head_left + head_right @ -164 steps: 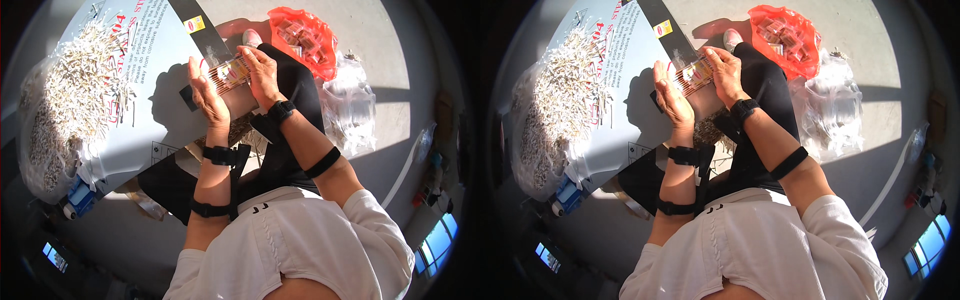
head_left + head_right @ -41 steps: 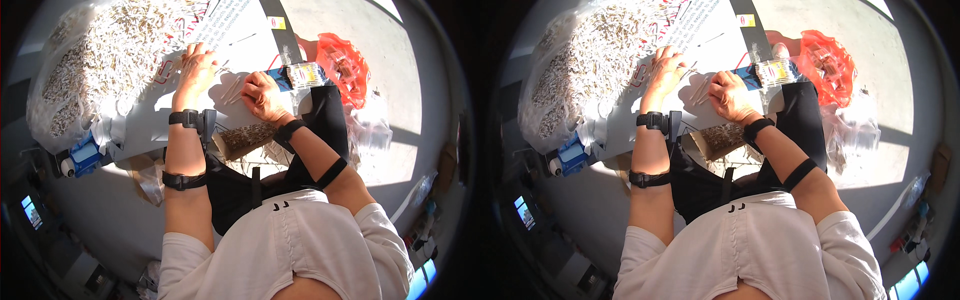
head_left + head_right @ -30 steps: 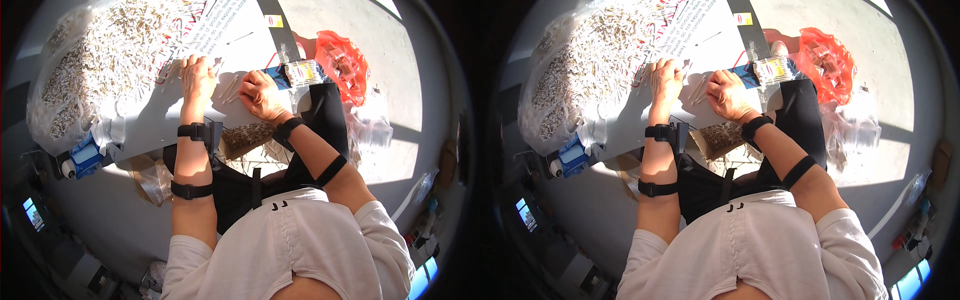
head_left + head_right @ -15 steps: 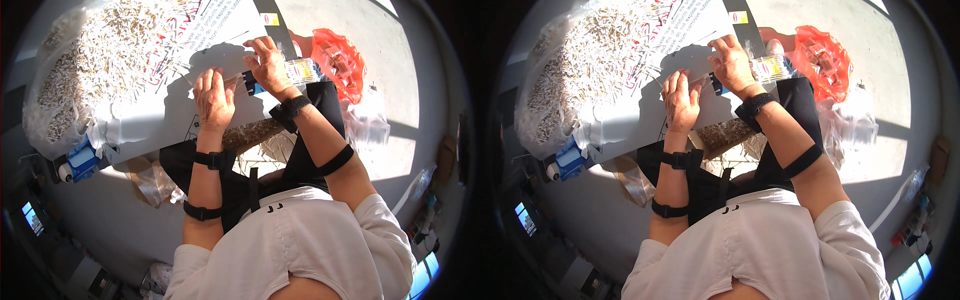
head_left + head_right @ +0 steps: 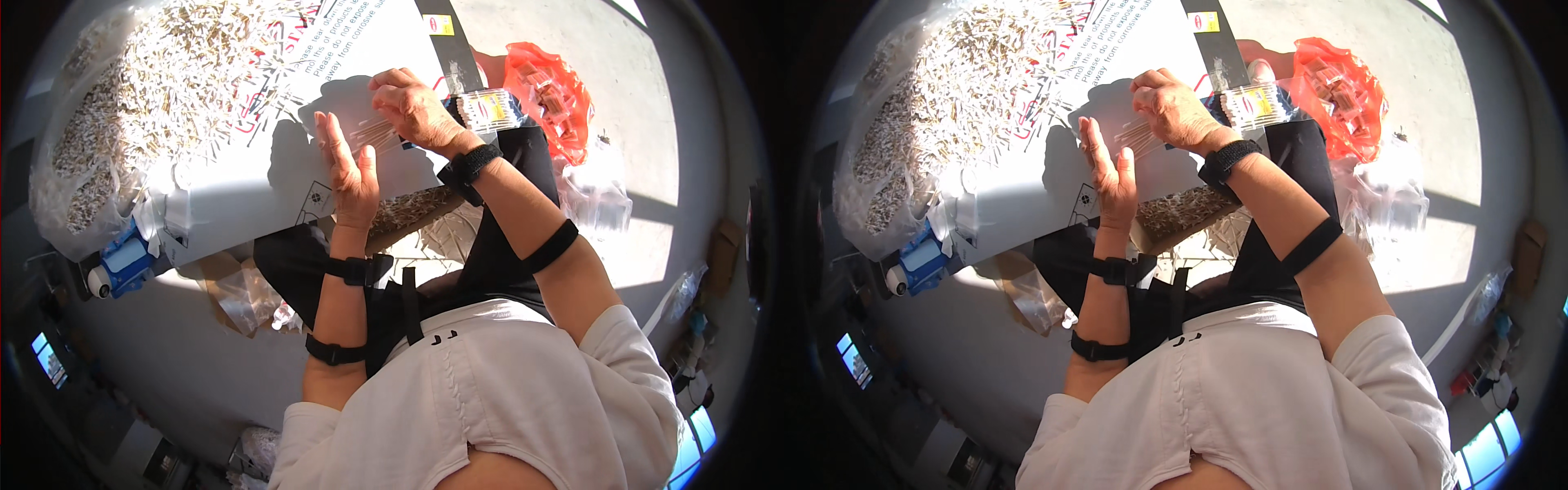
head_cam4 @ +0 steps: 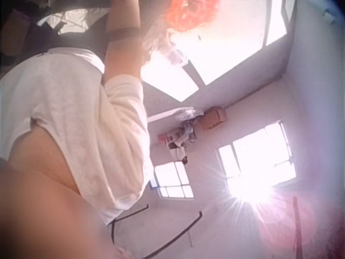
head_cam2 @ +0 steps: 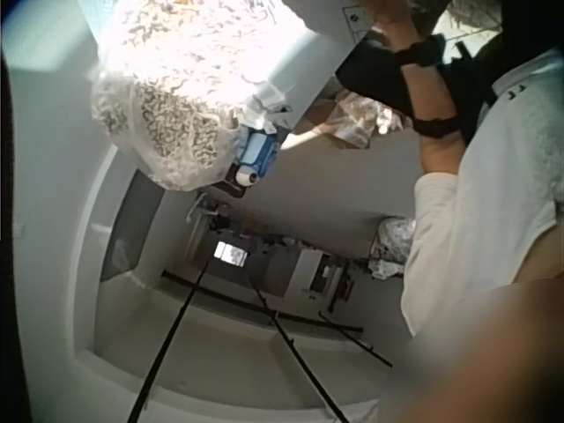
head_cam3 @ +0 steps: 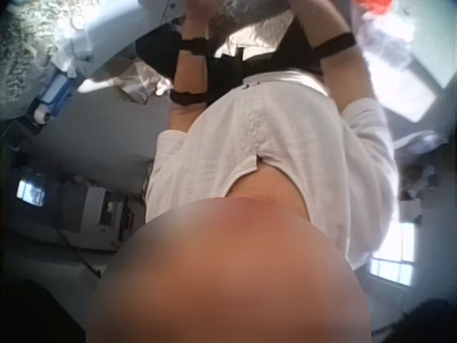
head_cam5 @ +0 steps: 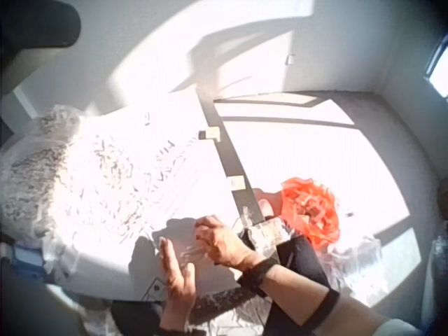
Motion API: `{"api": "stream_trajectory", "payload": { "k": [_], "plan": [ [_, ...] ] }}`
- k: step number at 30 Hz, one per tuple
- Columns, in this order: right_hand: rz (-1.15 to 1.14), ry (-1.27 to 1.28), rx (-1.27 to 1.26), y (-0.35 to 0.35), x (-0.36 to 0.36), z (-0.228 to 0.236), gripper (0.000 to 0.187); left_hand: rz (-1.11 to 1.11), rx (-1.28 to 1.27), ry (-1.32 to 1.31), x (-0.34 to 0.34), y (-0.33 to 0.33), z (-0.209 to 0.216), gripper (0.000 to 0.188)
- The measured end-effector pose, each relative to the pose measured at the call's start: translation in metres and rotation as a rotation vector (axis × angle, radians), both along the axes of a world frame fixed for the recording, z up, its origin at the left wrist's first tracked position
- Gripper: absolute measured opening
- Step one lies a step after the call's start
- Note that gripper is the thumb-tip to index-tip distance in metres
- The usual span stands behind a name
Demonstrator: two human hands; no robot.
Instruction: Arranging cotton swabs neatly onto a template for alignment and packaging.
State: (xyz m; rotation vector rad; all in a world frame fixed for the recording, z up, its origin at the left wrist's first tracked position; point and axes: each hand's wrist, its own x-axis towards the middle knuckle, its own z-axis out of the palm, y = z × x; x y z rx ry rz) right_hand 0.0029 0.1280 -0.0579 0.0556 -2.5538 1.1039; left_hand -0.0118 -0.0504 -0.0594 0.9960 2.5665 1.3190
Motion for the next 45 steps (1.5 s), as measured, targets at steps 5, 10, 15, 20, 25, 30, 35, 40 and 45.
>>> {"api": "stream_trajectory", "payload": {
  "k": [5,10,15,20,25,30,35,40,45],
  "plan": [
    [-0.258,0.072,-0.691,-0.025,0.023,-0.005,0.027,0.162,0.348,-0.197,-0.003,0.017,-0.008,0.06],
    [-0.254,0.134,-0.766,-0.045,0.024,-0.011,0.023,0.163,0.523,-0.289,-0.003,0.035,-0.014,0.063],
    [-0.376,0.125,-0.818,-0.03,0.039,-0.009,0.021,0.39,0.62,-0.106,-0.018,0.017,-0.015,0.034],
    [-0.37,0.081,-0.527,-0.023,0.051,-0.002,0.018,0.664,-0.277,0.276,-0.066,-0.011,-0.006,0.018],
    [-0.348,0.092,-0.518,-0.023,0.048,-0.007,0.022,0.563,-0.601,0.113,-0.076,-0.005,0.007,0.015],
    [-0.342,0.068,-0.471,-0.021,0.051,-0.005,0.023,0.46,-0.582,0.154,-0.045,0.005,0.005,0.012],
    [-0.332,0.098,-0.492,-0.022,0.049,-0.008,0.022,0.537,-0.302,0.41,-0.084,0.002,0.002,0.023],
    [-0.332,0.099,-0.433,-0.027,0.044,-0.007,0.021,0.489,-0.426,0.421,-0.113,-0.007,0.001,0.018],
    [-0.342,0.113,-0.488,-0.024,0.048,-0.008,0.02,0.166,-0.027,0.035,-0.046,-0.019,0.018,0.013]
  ]
}}
